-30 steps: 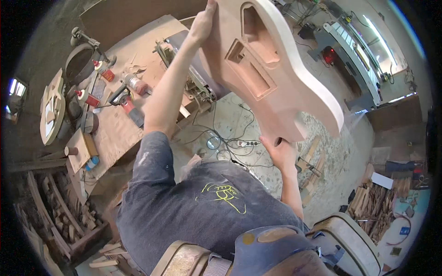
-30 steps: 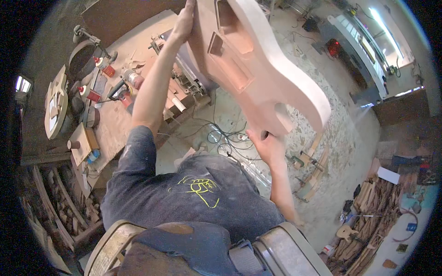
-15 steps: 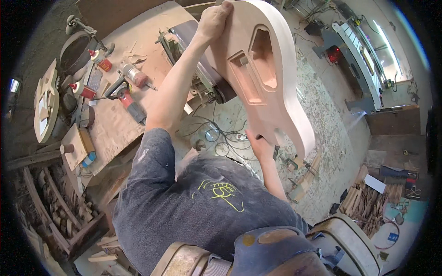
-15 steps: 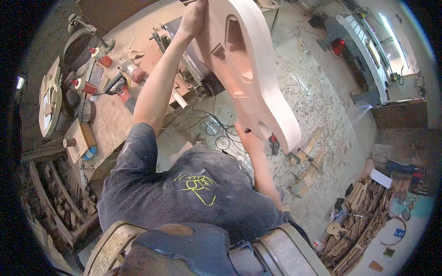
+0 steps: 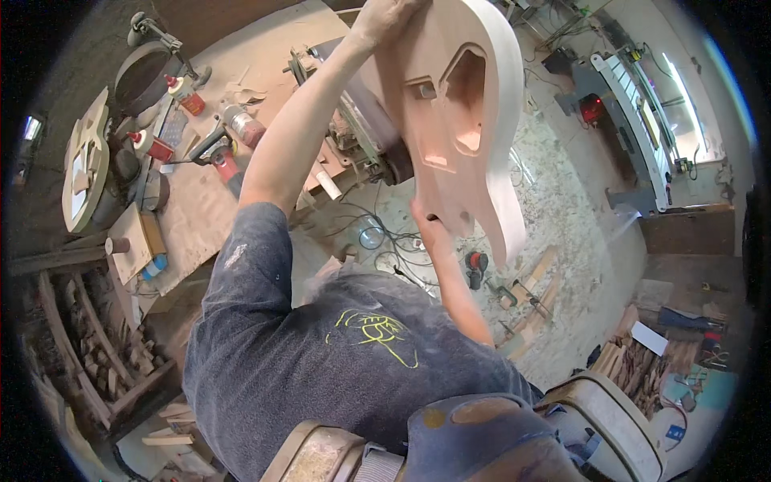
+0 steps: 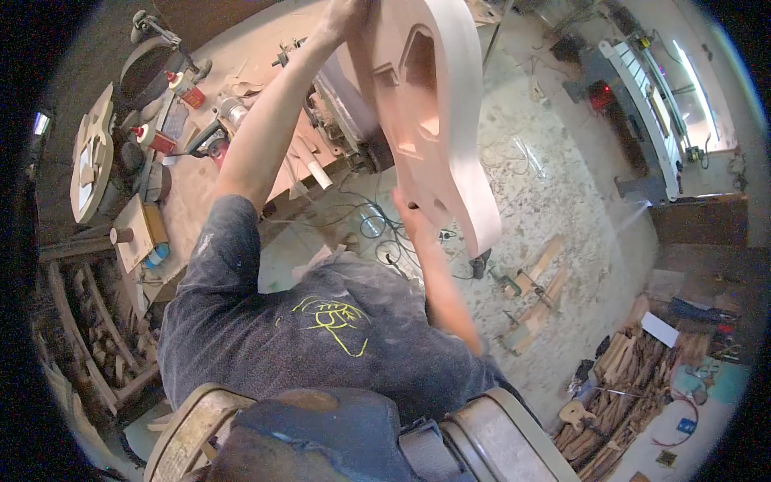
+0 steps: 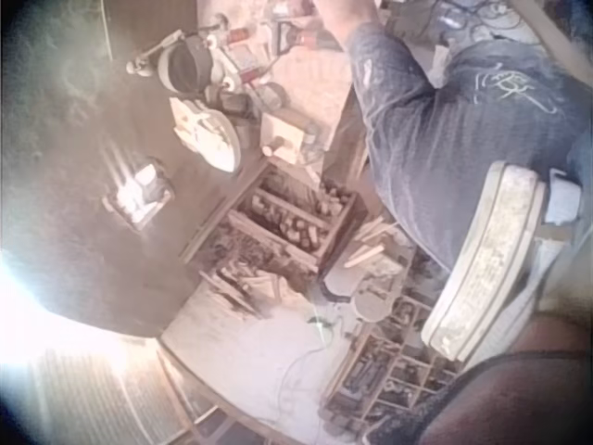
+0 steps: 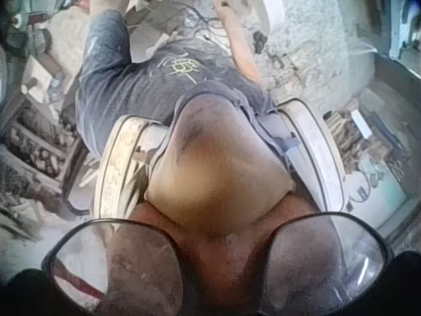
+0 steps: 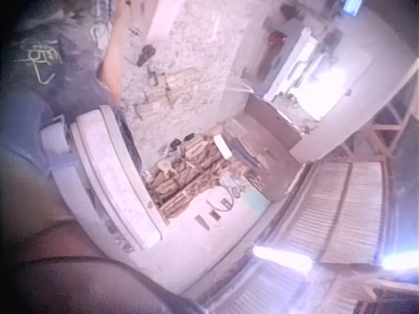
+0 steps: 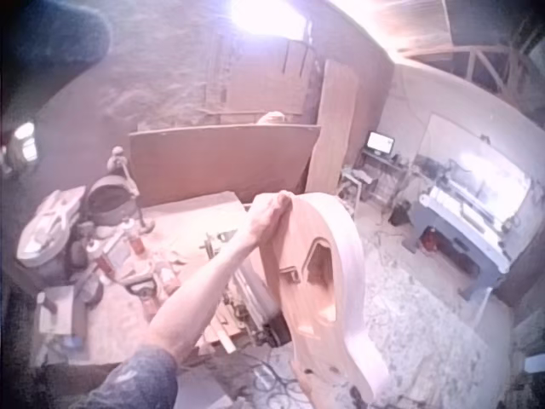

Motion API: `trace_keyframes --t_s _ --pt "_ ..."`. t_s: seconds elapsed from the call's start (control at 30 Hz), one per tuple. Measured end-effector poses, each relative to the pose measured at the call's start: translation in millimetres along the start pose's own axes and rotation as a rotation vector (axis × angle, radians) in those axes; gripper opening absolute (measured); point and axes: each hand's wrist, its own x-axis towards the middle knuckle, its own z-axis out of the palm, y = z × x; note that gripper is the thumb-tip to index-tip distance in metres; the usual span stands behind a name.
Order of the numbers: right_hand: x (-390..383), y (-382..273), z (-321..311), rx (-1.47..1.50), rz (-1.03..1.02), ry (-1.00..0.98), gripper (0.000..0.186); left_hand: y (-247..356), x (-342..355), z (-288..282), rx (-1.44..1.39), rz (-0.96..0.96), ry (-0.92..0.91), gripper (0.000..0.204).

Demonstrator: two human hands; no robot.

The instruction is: The person sands the curved edges of a wooden electric guitar body using a belt sander, rotating and turning the body to reach all sides.

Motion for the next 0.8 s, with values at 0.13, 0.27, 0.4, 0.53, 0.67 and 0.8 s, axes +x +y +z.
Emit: trace_keyframes --t_s 0.13,0.27,0.4,0.53,0.67,0.8 --pt "-9.7 -17.5 -29.5 -0.056 0.02 -0.041 0.049 0.7 -25.0 9.8 -0.138 -0.022 -0.013 0.073" --pt "-34.6 -14.8 -57.9 -0.096 0.181 -0.205 0.053 8.6 -39.1 20.3 0.005 -0.06 -0.065 0.074" --pt "-50.5 6.8 -89.0 -0.172 0.257 -0.351 0.054 16.2 -57.3 37.5 -0.103 -0.129 -0.015 0.079" --pt "-53.6 -3.3 -126.1 -0.218 0.285 -0.409 0.053 22.0 -68.3 50.0 -0.08 -0.078 0.122 0.081" --pt "-38.0 -46.9 -172.4 -0.256 0.201 -0.426 0.053 14.6 -80.8 51.2 -0.139 -0.188 0.126 0.083" --pt "-31.6 -41.0 -196.1 -0.23 0.109 -0.351 0.057 12.6 -83.4 56.8 -0.547 -0.35 0.154 0.078"
